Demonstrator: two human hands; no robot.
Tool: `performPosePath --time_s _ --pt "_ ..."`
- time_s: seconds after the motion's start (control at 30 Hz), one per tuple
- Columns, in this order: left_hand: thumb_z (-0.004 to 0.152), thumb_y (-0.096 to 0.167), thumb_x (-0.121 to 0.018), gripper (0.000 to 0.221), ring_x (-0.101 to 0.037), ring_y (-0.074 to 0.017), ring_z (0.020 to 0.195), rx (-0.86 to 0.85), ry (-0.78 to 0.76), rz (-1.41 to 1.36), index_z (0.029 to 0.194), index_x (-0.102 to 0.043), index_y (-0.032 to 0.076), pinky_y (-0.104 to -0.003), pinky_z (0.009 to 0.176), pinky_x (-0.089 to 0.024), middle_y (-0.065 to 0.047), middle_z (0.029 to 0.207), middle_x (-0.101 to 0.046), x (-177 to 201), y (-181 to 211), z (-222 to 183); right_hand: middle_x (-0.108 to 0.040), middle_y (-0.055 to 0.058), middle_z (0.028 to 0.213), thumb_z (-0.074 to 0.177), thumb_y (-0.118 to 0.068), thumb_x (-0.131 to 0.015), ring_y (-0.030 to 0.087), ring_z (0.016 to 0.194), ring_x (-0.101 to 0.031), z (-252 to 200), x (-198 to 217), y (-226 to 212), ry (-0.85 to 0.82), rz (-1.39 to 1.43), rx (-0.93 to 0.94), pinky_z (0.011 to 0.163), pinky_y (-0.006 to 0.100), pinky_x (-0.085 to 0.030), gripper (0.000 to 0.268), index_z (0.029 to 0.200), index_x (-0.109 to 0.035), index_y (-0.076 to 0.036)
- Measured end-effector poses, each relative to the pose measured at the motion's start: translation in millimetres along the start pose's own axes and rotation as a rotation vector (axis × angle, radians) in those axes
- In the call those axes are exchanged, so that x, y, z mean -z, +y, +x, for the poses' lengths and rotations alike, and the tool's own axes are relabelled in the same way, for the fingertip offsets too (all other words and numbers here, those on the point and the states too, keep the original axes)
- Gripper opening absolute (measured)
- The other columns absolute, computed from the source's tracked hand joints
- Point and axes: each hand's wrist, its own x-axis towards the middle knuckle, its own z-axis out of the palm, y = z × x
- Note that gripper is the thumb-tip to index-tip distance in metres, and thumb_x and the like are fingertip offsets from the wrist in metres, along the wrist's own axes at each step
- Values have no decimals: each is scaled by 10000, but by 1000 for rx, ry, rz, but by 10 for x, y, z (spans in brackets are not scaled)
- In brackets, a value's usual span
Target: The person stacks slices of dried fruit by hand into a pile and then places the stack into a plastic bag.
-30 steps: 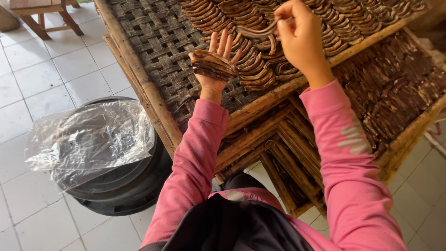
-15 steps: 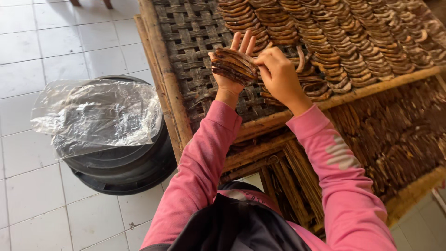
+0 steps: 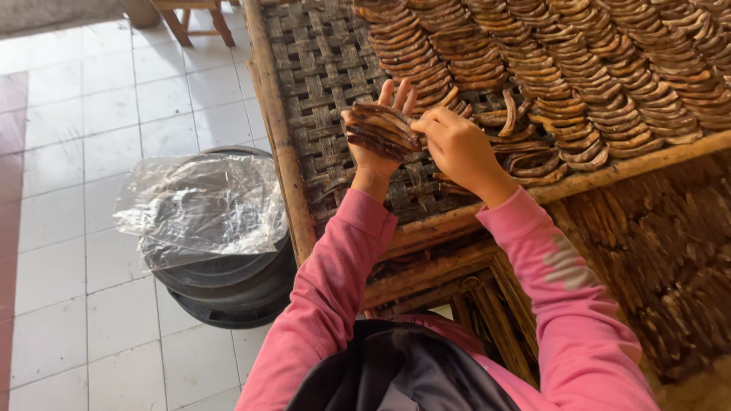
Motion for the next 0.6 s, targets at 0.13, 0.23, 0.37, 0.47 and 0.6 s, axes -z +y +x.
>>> performPosePath --time_s 0.13,0.23,0.37,0.47,0.6 --pt "916 869 -211 1017 -262 -338 1536 -31 78 -4 1566 -337 97 -636 1225 -243 -168 1667 -264 -124 37 12 -674 138 1072 930 -42 -702 315 894 -698 -242 200 90 -82 143 -194 750 387 -557 264 1191 -681 0" --pt "909 867 -204 1015 -258 -316 1543 -26 139 -29 1570 -330 107 -644 1229 -225 -146 1675 -263 -156 6 28 -677 127 994 848 -109 -784 305 866 -694 -496 229 118 -215 118 -255 760 394 -555 223 1034 -702 -16" --pt "956 856 -186 975 -253 -300 1568 -2 84 29 1588 -328 128 -643 1264 -223 -137 1689 -267 -202 -60 55 -659 126 951 815 -140 -808 324 890 -670 -669 154 100 -272 43 -210 795 413 -545 238 1008 -725 -29" --pt "960 844 -173 954 -250 -293 1568 32 134 8 1592 -325 145 -633 1263 -221 -129 1690 -268 -220 -108 34 -629 130 902 906 -78 -750 324 843 -650 -736 73 48 -286 -75 -187 782 416 -539 293 1195 -746 -35" --pt "951 859 -162 970 -250 -293 1568 27 146 8 1586 -317 143 -633 1260 -224 -138 1683 -271 -264 -88 12 -644 116 925 911 -22 -707 325 880 -662 -739 70 63 -258 -145 -99 812 422 -543 242 1125 -780 -108"
